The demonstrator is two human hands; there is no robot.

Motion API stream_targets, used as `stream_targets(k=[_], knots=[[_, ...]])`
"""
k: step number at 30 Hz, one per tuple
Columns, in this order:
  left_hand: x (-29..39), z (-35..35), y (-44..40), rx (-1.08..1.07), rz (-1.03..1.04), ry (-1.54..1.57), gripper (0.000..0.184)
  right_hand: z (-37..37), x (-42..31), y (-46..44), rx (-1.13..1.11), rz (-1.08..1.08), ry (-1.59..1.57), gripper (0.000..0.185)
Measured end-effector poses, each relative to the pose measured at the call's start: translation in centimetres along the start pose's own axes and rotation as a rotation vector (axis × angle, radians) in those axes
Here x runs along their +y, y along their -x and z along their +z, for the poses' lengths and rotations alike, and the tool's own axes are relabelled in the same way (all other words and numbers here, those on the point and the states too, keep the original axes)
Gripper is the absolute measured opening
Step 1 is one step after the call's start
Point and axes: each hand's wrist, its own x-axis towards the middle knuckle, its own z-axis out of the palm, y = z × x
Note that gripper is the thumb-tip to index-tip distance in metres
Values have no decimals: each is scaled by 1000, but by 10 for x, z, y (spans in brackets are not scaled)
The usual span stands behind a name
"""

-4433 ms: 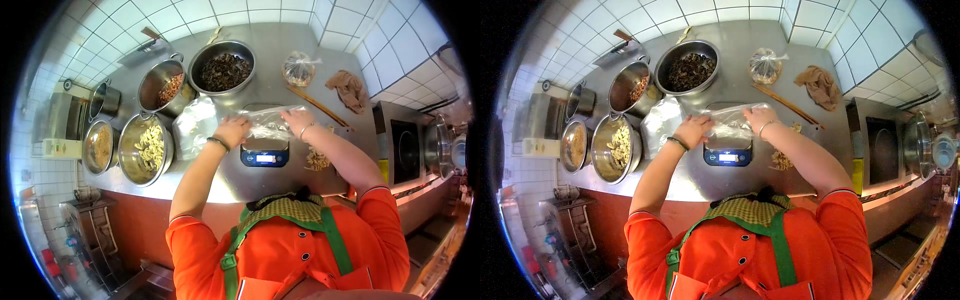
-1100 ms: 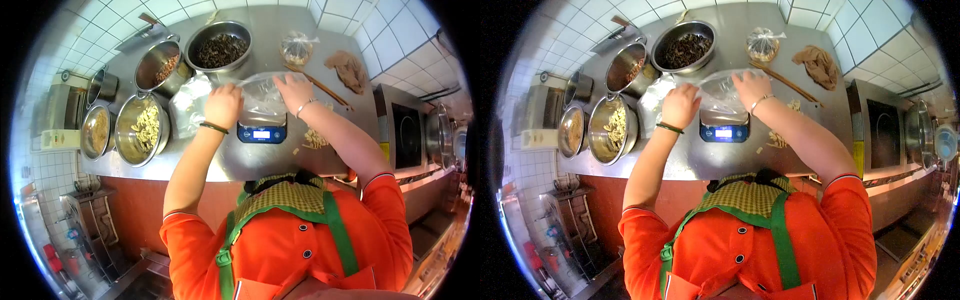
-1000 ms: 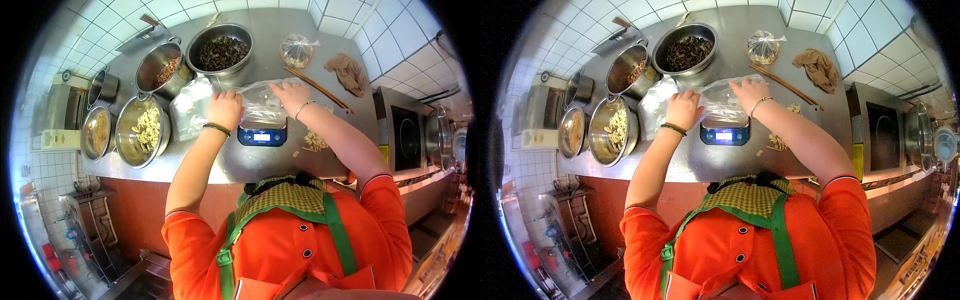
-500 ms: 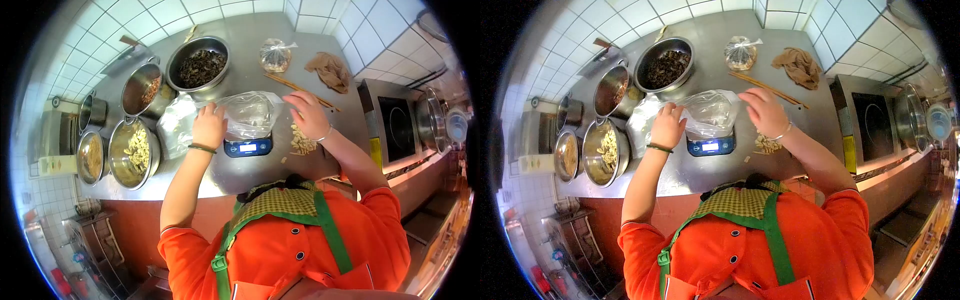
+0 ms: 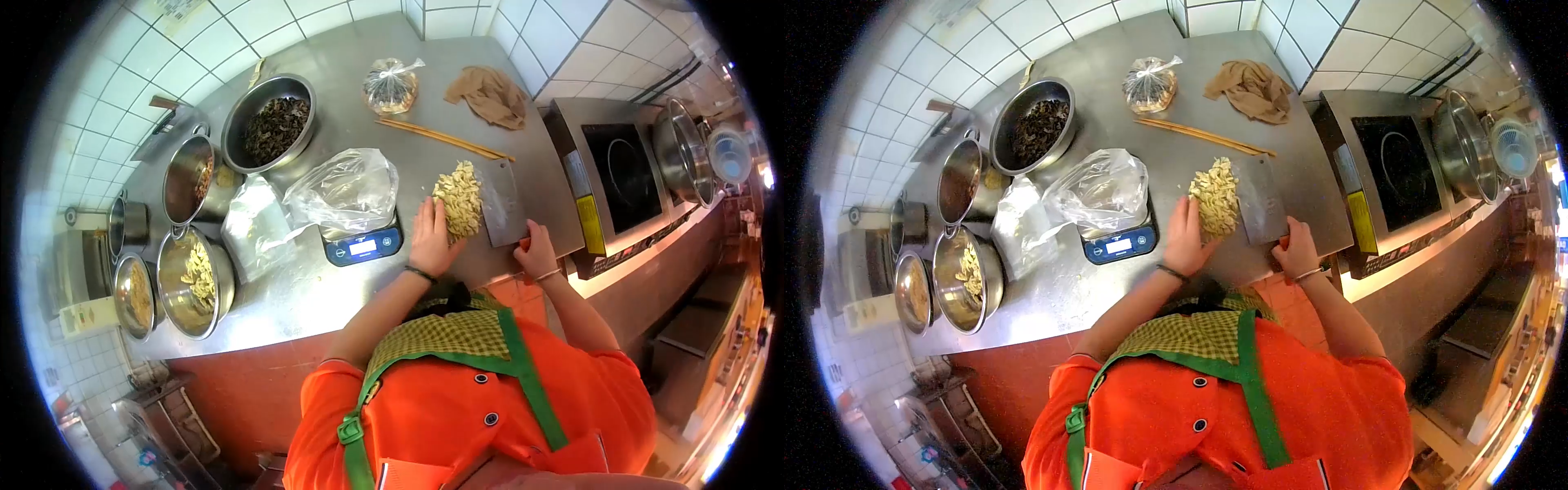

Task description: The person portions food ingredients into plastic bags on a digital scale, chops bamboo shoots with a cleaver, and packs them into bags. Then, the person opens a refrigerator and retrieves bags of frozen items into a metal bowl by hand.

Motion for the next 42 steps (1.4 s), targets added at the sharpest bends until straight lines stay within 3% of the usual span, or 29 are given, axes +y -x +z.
stream_targets(k=[2, 7, 10, 13, 15, 18, 21, 24, 25, 31, 34, 38, 40, 42], knots=[[7, 13, -6, 102, -70, -115, 82, -4, -1, 11, 24, 36, -2, 64], [23, 32, -21, 258, -82, -25, 76, 18, -20, 33, 34, 9, 131, 62], [35, 37, -30, 352, -91, -6, 64, 17, -59, 36, -137, 192, -31, 62], [33, 43, -32, 405, -88, 38, 48, 32, -53, 41, -102, -68, -160, 57], [31, 47, -30, 473, -79, 127, 34, 24, -56, 44, -103, -119, -190, 56], [49, 28, -23, 552, -48, 155, 35, 4, -73, 54, -104, -215, -274, 54], [70, -15, -19, 626, -1, 186, 34, -16, -85, 54, -55, -445, -241, 53], [76, -63, -14, 681, -10, 172, 34, -36, -127, 49, -184, -375, -227, 53], [74, -79, -14, 759, -29, 128, 35, -37, -139, 45, -49, -588, -85, 53], [44, -134, -46, 1139, -90, 281, 34, -62, -234, -8, -150, -754, -27, 53], [15, -114, -66, 1232, -256, 463, 36, -50, -247, -39, -265, -765, 121, 52], [-26, -71, -69, 1252, -422, 481, 38, -24, -241, -57, -433, -652, 245, 51], [-35, -70, -68, 1206, -738, 541, 41, -11, -239, -61, -416, -643, 242, 51], [-39, -77, -65, 1136, -782, 496, 42, -8, -243, -60, -397, -638, 237, 51]])
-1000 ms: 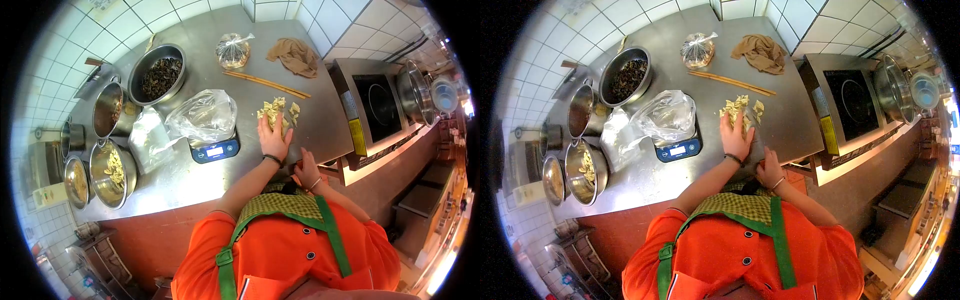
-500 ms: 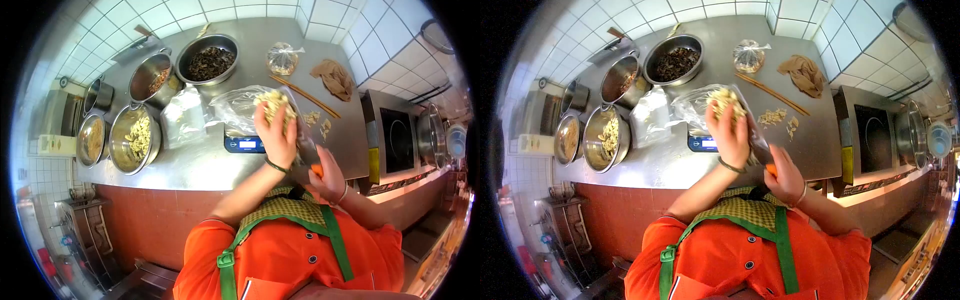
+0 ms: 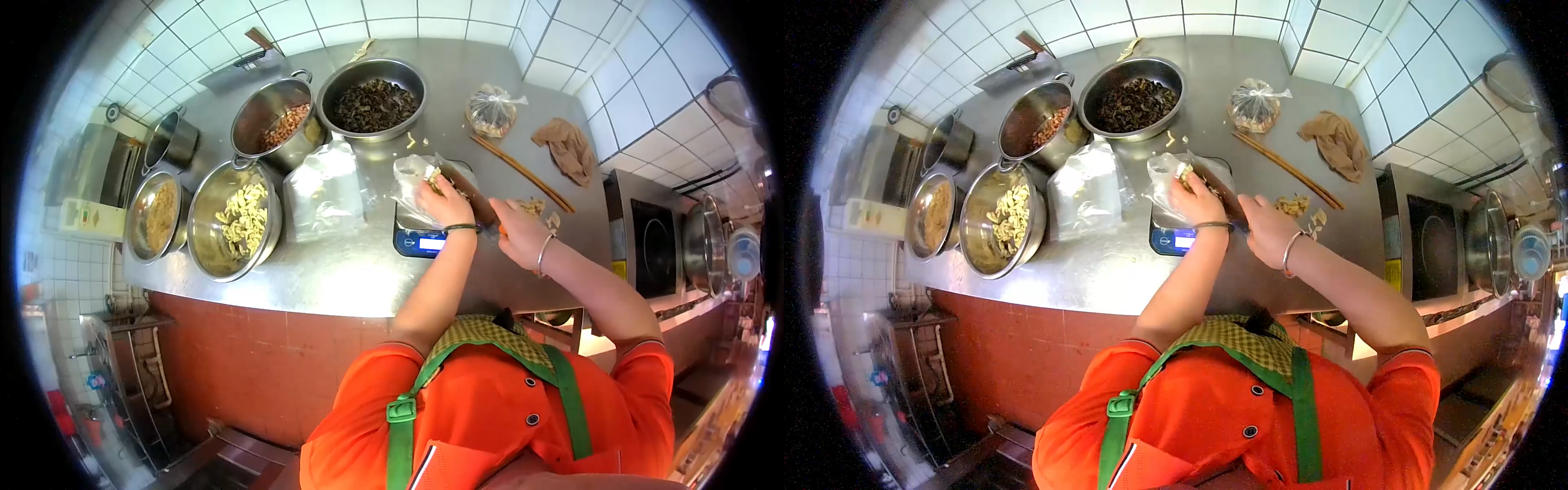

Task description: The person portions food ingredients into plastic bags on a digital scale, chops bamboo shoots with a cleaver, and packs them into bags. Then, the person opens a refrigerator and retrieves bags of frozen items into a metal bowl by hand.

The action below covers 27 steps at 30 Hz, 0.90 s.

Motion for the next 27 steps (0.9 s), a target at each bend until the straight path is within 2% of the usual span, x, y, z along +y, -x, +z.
stream_targets(k=[2, 4, 6, 8, 10, 12, 14, 15, 16, 17, 18, 19, 20, 21, 22, 23, 24, 26, 27], knots=[[-7, 2, -6, 59, 114, 0, 42, -7, -6, 2, -65, 146, -80, 55], [-14, 0, -7, 54, 163, -79, 40, -13, -5, 7, -26, 164, -115, 55], [-21, -6, -11, -45, 95, -42, 37, -17, 2, 13, 20, 179, -148, 55], [-20, -12, -14, -80, 45, -51, 35, -16, 17, 25, 191, 112, -126, 55], [-26, -17, -19, -135, 62, 90, 38, -15, 37, 43, 217, 145, -216, 53], [-28, -28, -23, -248, -20, 183, 46, -9, 60, 67, 238, 175, -307, 52], [-33, -42, -33, -382, -177, 279, 47, 1, 80, 94, 408, -3, -192, 52], [-39, -47, -41, -377, -183, 372, 46, 3, 82, 105, 408, -7, -197, 52], [-45, -52, -49, -372, -189, 465, 45, 7, 82, 118, 275, 70, -127, 56], [-17, -64, -42, -445, -105, 281, 43, 11, 84, 129, 142, 144, -54, 60], [5, -72, -38, -516, -17, 100, 40, 24, 97, 137, 144, 143, -60, 60], [14, -76, -39, -521, 87, -9, 36, 48, 117, 143, 119, 25, 122, 63], [22, -79, -41, -532, 88, -18, 36, 56, 118, 145, 92, -87, 302, 67], [29, -79, -44, -547, 191, -148, 37, 56, 120, 148, -4, -94, 325, 70], [34, -79, -49, -555, 296, -273, 37, 61, 124, 147, 0, -92, 323, 70], [31, -78, -56, -578, 418, -365, 31, 70, 131, 142, 56, -147, 345, 67], [27, -77, -59, -575, 421, -364, 31, 74, 136, 138, 111, -205, 367, 63], [40, -81, -60, -656, 494, -705, 22, 61, 124, 121, 149, -237, 328, 58], [42, -83, -63, -639, 558, -724, 16, 53, 113, 109, 185, -263, 286, 53]])
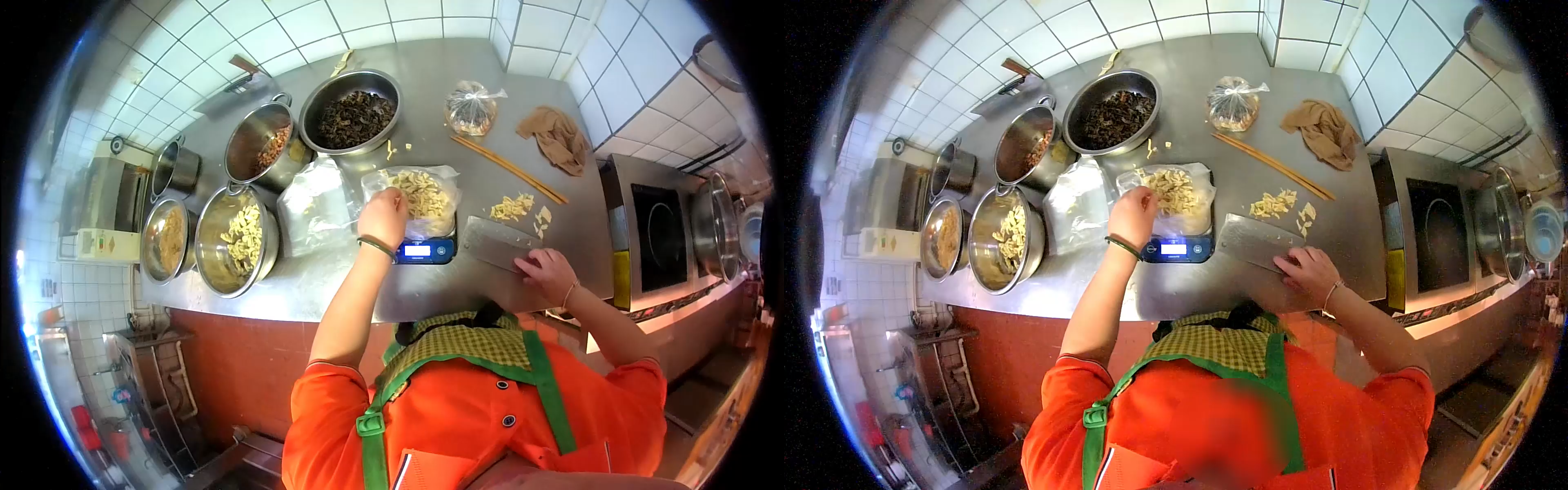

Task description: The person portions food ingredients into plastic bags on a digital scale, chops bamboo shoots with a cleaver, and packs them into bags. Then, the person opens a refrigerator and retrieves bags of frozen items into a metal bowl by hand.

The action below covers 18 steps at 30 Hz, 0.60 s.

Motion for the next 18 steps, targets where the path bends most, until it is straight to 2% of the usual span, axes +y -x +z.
stream_targets(k=[2, 4, 6, 7, 8, 9, 10, 11, 12, 13, 15, 16, 17, 18], knots=[[4, -14, -2, 89, 66, -65, 14, -9, -10, -41, 137, 68, -50, 44], [1, -20, -5, 265, 164, -156, 16, -29, -28, -102, 314, 174, -179, 43], [-10, -19, -8, 351, 183, -247, 17, -31, -39, -163, 478, 244, -218, 43], [-18, -16, -11, 439, 196, -333, 18, -19, -26, -181, 481, 236, -220, 43], [-35, -9, -14, 290, 143, -252, 21, 6, -11, -201, 323, 304, -343, 41], [-46, -7, -14, 298, 138, -255, 21, 19, -5, -213, 160, 370, -462, 38], [-54, -7, -13, 197, 85, -131, 22, 9, -5, -218, 164, 359, -460, 38], [-55, -13, -14, 99, 36, -4, 23, -9, -2, -220, 73, 350, -568, 33], [-56, -15, -9, 223, 207, 35, 28, -19, 1, -225, -27, 340, -673, 28], [-49, -20, -6, 232, 196, 42, 28, -20, 9, -236, -38, 333, -664, 28], [-36, -25, 2, 235, 248, 82, 31, -21, 27, -261, 122, 145, -567, 22], [-35, -20, 3, 256, 280, 75, 34, -22, 28, -278, 6, 96, -477, 26], [-34, -19, 3, 261, 278, 75, 34, -11, 33, -296, 5, 92, -474, 26], [-32, -19, 6, 269, 288, 61, 35, 11, 39, -312, -62, -66, -386, 28]])
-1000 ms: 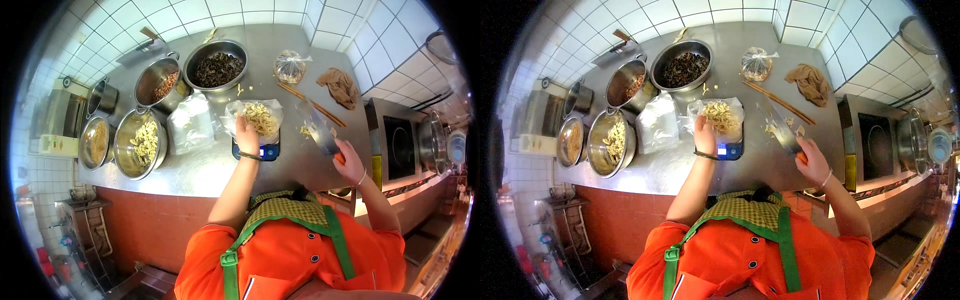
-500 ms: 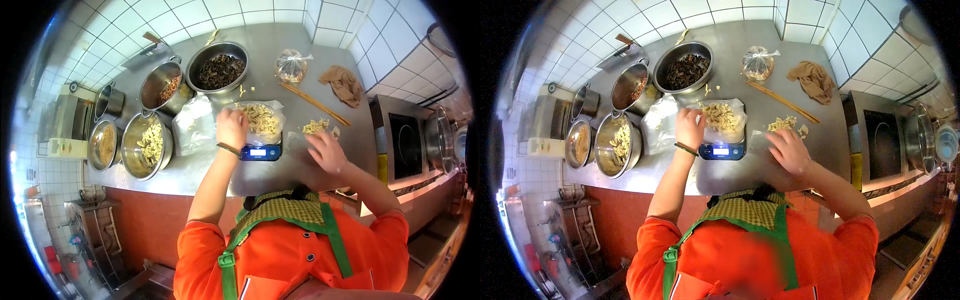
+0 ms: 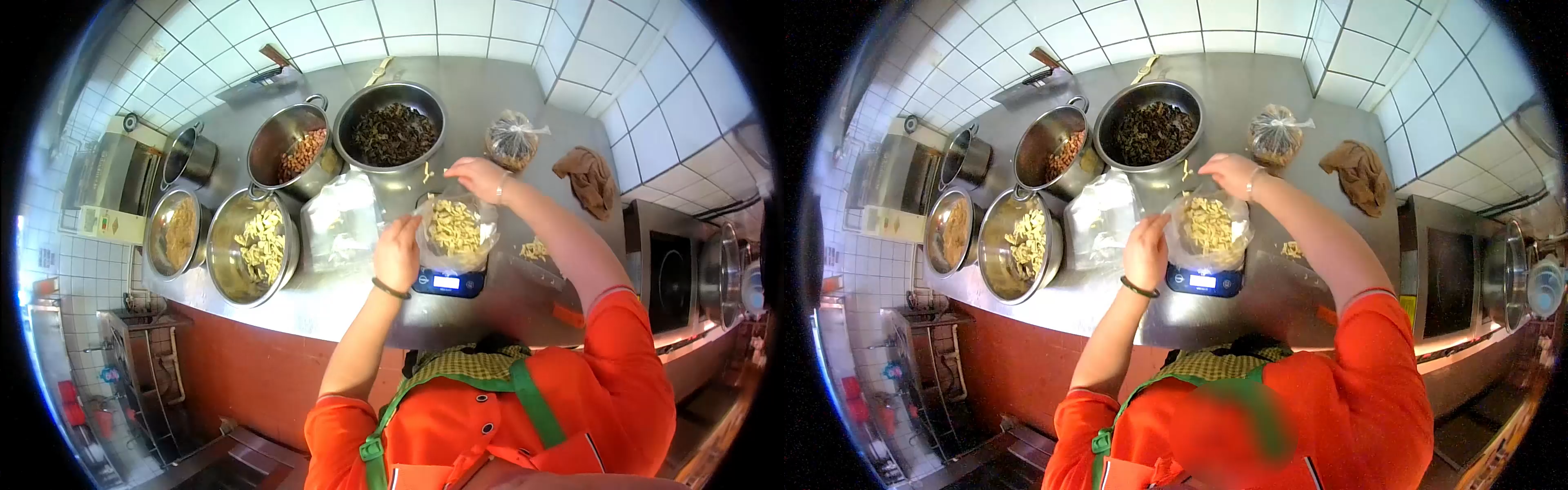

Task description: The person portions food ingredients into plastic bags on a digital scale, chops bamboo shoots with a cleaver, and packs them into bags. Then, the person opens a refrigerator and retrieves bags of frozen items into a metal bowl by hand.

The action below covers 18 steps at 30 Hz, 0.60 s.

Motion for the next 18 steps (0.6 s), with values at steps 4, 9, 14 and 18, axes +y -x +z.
stream_targets(k=[4, 9, 14, 18], knots=[[-5, 3, 6, 11, -4, -5, 37, 43, 30, -42, -231, -253, 286, 44], [-2, -3, -3, 43, -105, 47, 34, 52, 57, -49, -236, -332, 244, 45], [-9, 1, -3, -2, -164, 120, 32, 30, 82, 28, -348, -283, 266, 39], [-7, -1, -5, -43, -230, 155, 33, -2, 73, 108, -392, -208, 293, 38]])
